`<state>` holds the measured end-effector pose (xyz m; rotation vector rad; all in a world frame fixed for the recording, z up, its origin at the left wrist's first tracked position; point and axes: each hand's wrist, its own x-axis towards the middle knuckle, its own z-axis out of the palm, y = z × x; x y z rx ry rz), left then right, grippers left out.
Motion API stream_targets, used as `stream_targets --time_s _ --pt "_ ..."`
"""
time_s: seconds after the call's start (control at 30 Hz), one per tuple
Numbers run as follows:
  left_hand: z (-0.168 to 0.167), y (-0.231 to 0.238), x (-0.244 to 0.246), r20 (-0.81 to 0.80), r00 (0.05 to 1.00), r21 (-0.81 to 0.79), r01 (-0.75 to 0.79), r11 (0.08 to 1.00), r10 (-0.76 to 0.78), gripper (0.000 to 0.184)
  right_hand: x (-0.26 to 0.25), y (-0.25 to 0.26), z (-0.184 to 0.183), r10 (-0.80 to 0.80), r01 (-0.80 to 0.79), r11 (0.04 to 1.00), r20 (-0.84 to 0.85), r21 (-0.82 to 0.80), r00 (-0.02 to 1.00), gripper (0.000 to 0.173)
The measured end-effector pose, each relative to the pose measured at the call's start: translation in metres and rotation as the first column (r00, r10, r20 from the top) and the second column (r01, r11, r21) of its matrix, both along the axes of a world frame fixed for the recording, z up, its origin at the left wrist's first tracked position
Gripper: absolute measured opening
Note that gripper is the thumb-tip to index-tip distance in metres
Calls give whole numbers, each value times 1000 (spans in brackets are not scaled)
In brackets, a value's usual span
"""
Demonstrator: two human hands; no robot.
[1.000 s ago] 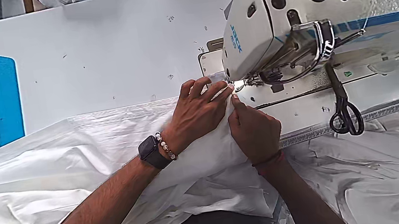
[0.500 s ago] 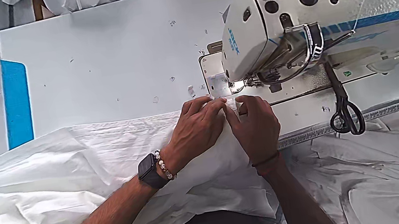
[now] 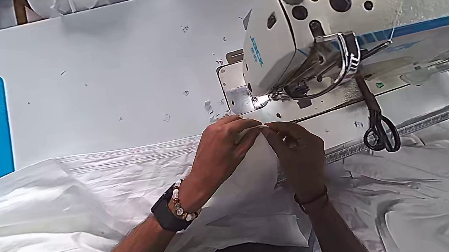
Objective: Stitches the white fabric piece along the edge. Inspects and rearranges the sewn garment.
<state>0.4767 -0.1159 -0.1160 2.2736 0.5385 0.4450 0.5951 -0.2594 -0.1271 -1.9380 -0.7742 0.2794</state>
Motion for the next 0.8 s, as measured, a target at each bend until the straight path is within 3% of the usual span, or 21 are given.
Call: stream_targets --time_s 0.17,0.33,0.47,0.57,0.63,0.73,0.8 --pt "4 -12 -1 64 997 184 -62 981 51 20 -12 6 -3 -99 104 995 391 8 915 8" --pt "2 -18 -1 99 994 287 -83 954 57 20 -17 4 5 -30 94 991 528 -94 849 14" --pt "-2 -15 2 82 991 160 -119 980 107 18 -13 -2 12 33 -3 996 340 -88 940 20" --pt "-1 -9 4 58 993 10 -102 995 101 18 1 -4 12 64 -63 996 8 -59 998 23" --pt "0 -7 3 73 994 8 -80 997 79 18 10 -2 12 111 -123 991 -186 -52 976 19" --pt "2 -6 2 78 996 39 -55 998 52 18 14 1 14 127 -138 990 -302 -16 945 12" --pt "6 -5 1 36 999 49 -32 998 30 19 12 3 14 98 -104 995 -290 -6 952 8"
